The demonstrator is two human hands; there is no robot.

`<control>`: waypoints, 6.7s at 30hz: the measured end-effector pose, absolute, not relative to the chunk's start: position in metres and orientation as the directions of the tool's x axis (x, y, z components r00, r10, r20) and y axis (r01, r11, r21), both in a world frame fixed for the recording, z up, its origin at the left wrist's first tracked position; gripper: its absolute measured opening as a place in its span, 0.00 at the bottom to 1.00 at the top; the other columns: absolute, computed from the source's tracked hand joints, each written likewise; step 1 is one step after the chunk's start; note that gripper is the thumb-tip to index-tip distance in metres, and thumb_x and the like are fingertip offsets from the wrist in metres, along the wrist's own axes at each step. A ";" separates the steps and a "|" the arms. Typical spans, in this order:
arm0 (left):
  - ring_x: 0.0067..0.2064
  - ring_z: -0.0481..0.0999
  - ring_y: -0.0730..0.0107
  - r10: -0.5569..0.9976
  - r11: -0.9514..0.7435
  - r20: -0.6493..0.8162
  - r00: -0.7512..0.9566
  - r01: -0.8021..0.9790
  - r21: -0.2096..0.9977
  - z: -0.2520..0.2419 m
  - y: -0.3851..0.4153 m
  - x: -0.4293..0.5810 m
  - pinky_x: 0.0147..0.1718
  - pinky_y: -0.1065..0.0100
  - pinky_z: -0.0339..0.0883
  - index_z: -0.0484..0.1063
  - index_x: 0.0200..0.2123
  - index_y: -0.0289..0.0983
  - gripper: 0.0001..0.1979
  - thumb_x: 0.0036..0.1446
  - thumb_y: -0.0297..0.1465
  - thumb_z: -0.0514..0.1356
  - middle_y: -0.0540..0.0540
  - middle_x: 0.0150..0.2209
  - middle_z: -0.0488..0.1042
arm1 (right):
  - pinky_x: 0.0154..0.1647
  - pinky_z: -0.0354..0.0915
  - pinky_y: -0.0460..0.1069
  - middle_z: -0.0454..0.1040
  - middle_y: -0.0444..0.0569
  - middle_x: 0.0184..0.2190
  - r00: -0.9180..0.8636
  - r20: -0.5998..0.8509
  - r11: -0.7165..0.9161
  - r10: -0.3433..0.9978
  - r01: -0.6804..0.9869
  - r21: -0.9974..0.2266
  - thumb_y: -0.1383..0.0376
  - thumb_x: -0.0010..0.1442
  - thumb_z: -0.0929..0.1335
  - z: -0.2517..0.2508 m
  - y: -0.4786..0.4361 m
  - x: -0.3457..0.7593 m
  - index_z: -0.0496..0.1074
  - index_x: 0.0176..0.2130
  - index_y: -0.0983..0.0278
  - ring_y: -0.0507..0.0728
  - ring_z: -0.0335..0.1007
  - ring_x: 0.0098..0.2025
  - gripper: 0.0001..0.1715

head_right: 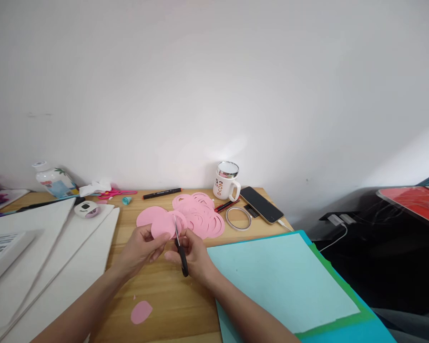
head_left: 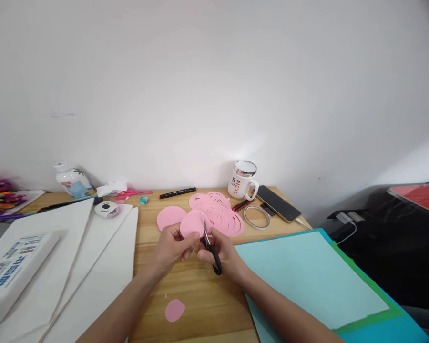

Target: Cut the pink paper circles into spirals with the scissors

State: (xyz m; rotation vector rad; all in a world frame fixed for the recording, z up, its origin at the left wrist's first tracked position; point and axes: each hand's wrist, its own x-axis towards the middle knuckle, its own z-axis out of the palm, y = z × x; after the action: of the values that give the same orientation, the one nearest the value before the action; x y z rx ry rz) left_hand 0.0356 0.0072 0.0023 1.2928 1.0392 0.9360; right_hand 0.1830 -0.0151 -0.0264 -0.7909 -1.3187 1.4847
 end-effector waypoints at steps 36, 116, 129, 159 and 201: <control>0.14 0.53 0.83 0.954 0.046 -0.046 0.296 0.005 0.999 0.005 0.011 0.032 0.13 0.78 0.45 0.67 0.20 0.33 0.13 0.45 0.37 0.63 0.58 0.11 0.58 | 0.20 0.44 0.44 0.56 0.36 0.19 -0.302 0.074 0.013 0.950 -0.200 -0.980 0.51 0.42 0.74 -0.026 -0.016 0.185 0.62 0.33 0.64 0.47 0.46 0.21 0.26; 0.11 0.59 0.81 0.941 0.034 -0.045 0.336 0.037 0.999 0.008 0.006 0.034 0.10 0.77 0.50 0.65 0.17 0.34 0.19 0.47 0.43 0.62 0.55 0.11 0.63 | 0.13 0.56 0.42 0.63 0.37 0.16 -0.301 0.020 -0.044 0.953 -0.206 -0.978 0.50 0.39 0.75 -0.032 -0.019 0.180 0.62 0.29 0.63 0.49 0.63 0.15 0.27; 0.13 0.58 0.80 0.914 0.025 -0.056 0.402 0.082 0.996 -0.001 0.002 0.039 0.14 0.76 0.53 0.71 0.22 0.33 0.21 0.53 0.45 0.55 0.55 0.11 0.61 | 0.22 0.61 0.45 0.71 0.41 0.20 -0.379 0.175 0.041 0.909 -0.335 -0.941 0.48 0.40 0.75 -0.032 -0.018 0.177 0.59 0.32 0.61 0.52 0.67 0.22 0.29; 0.13 0.57 0.81 0.931 -0.064 0.027 0.364 0.090 0.994 0.008 0.006 0.031 0.15 0.75 0.52 0.69 0.20 0.33 0.19 0.54 0.41 0.55 0.56 0.11 0.60 | 0.17 0.56 0.42 0.61 0.34 0.15 -0.333 0.078 -0.002 0.940 -0.235 -0.972 0.50 0.44 0.73 -0.034 -0.018 0.182 0.58 0.34 0.62 0.47 0.56 0.15 0.28; 0.13 0.57 0.80 0.943 -0.060 0.018 0.333 0.114 0.992 0.005 0.007 0.030 0.14 0.76 0.52 0.69 0.18 0.34 0.18 0.51 0.40 0.57 0.55 0.10 0.60 | 0.18 0.41 0.43 0.53 0.33 0.17 -0.351 0.114 0.002 0.929 -0.302 -0.953 0.52 0.39 0.76 -0.030 -0.016 0.184 0.57 0.33 0.61 0.46 0.42 0.19 0.31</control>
State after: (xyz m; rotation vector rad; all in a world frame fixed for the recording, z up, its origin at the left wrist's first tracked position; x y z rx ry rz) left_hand 0.0300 0.0071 0.0053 1.4683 1.0207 0.9219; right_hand 0.1840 -0.0156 -0.0299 -0.7371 -1.2626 1.5555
